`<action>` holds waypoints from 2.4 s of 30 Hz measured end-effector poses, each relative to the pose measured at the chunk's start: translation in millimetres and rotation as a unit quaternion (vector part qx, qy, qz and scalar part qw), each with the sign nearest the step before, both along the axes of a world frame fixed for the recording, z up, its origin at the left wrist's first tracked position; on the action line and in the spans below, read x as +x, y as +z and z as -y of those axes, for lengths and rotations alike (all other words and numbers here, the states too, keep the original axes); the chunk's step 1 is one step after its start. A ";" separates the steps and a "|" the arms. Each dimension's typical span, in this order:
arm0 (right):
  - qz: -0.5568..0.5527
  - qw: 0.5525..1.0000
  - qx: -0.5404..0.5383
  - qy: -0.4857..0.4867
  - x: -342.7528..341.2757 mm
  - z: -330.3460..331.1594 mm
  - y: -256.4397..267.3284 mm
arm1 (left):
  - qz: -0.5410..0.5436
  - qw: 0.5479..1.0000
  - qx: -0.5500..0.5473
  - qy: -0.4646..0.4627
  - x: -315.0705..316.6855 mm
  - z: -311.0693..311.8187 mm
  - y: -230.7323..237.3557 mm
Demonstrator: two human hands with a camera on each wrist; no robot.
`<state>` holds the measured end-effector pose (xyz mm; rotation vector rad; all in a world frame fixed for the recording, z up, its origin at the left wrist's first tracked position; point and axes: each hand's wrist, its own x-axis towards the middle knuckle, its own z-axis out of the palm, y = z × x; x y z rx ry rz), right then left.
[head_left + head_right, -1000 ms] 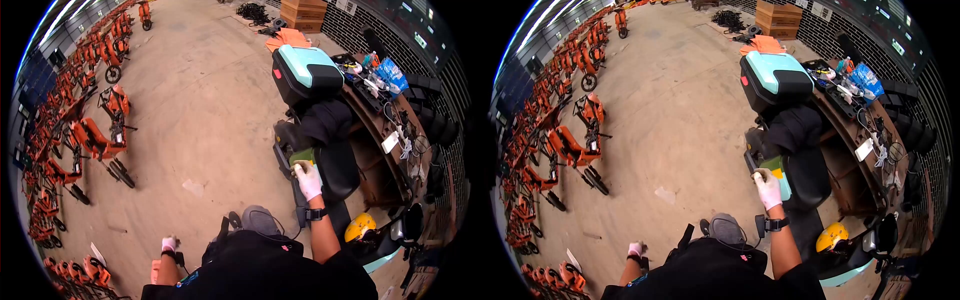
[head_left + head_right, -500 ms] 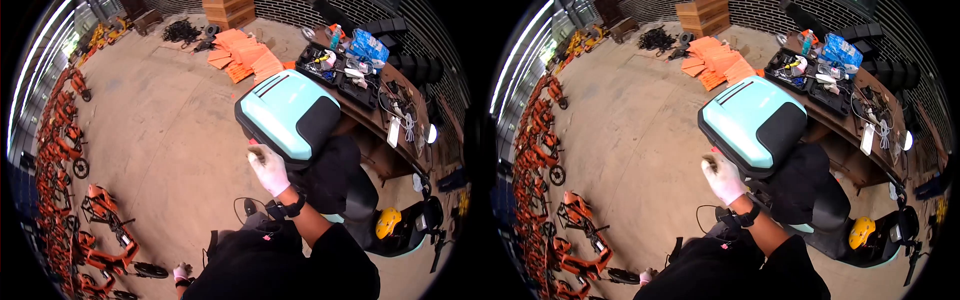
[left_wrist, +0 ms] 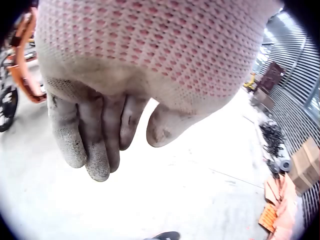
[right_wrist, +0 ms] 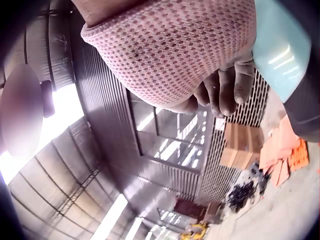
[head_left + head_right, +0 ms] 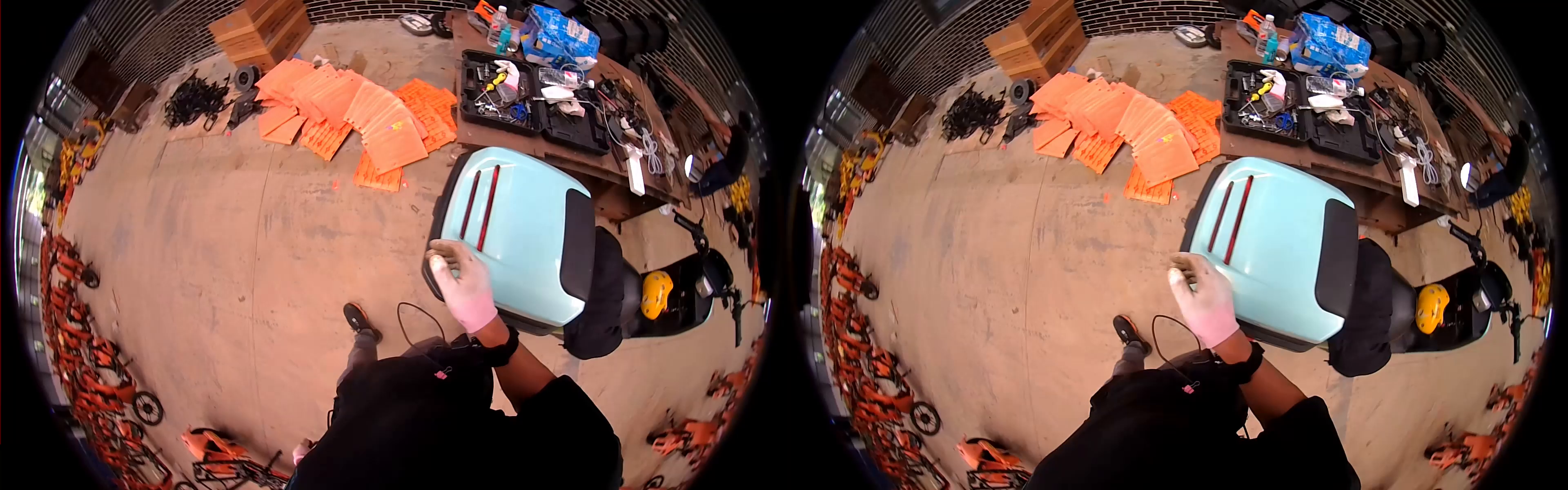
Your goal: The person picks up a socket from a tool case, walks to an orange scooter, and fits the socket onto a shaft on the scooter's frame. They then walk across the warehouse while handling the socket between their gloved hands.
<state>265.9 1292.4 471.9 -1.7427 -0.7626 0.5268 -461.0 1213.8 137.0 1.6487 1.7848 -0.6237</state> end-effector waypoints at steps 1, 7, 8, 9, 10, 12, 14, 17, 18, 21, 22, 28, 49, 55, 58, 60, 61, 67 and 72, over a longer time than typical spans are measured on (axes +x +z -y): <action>0.012 0.999 -0.016 -0.037 1.3 -10.8 -5.4 | 0.040 0.997 -0.026 0.065 -6.5 -57.0 -12.1; 0.074 0.983 -0.045 -0.163 4.6 -33.7 -10.5 | 0.234 0.915 0.053 0.324 136.3 -413.0 103.0; 0.082 0.978 -0.058 -0.185 2.8 -37.3 -10.1 | 0.237 0.918 0.057 0.312 164.4 -454.9 115.7; 0.088 0.971 -0.069 -0.209 1.1 -41.3 -11.8 | 0.241 0.922 0.062 0.298 193.4 -493.1 124.5; 0.105 0.964 -0.063 -0.237 0.3 -45.0 -17.2 | 0.248 0.930 0.053 0.266 223.9 -523.9 126.3; 0.090 0.950 -0.066 -0.293 0.9 -51.2 -21.3 | 0.269 0.942 0.036 0.198 284.9 -565.4 131.4; 0.082 0.927 -0.058 -0.362 3.5 -62.3 -20.8 | 0.284 0.947 0.006 0.147 335.5 -596.3 130.0; 0.056 0.911 -0.087 -0.399 16.5 -75.3 -17.7 | 0.297 0.948 -0.008 0.114 401.5 -615.1 125.4; 0.067 0.908 -0.085 -0.405 20.7 -78.3 -18.6 | 0.283 0.952 -0.032 0.110 416.9 -613.5 128.5; 0.023 0.889 -0.129 -0.440 33.7 -86.8 -18.4 | 0.253 0.957 -0.086 0.113 450.0 -639.1 120.1; 0.020 0.884 -0.120 -0.452 37.8 -90.2 -24.4 | 0.230 0.965 -0.083 0.096 457.5 -654.0 107.5; 0.011 0.867 -0.144 -0.477 56.4 -109.3 -27.7 | 0.198 0.970 -0.113 0.083 515.1 -714.5 80.9; -0.076 0.637 -0.120 -0.758 135.6 -168.5 -28.6 | 0.362 0.817 -0.132 -0.428 1101.8 -694.6 165.8; -0.069 0.581 -0.145 -0.798 136.8 -177.9 -44.3 | 0.347 0.713 -0.034 -0.608 1218.1 -640.8 224.7; -0.073 0.566 -0.137 -0.810 140.7 -179.3 -45.3 | 0.368 0.664 -0.026 -0.650 1251.0 -607.6 260.8; -0.084 0.548 -0.131 -0.822 145.4 -181.6 -43.1 | 0.395 0.622 -0.003 -0.677 1277.6 -594.9 260.1; -0.097 0.533 -0.140 -0.829 149.0 -182.6 -41.3 | 0.422 0.579 0.020 -0.697 1289.2 -589.1 259.8; -0.069 0.514 -0.170 -0.838 150.5 -187.1 -48.0 | 0.354 0.515 0.040 -0.779 1351.8 -525.4 272.5; -0.041 0.495 -0.234 -0.836 154.4 -190.5 -45.6 | 0.286 0.430 0.038 -0.856 1393.5 -488.4 207.7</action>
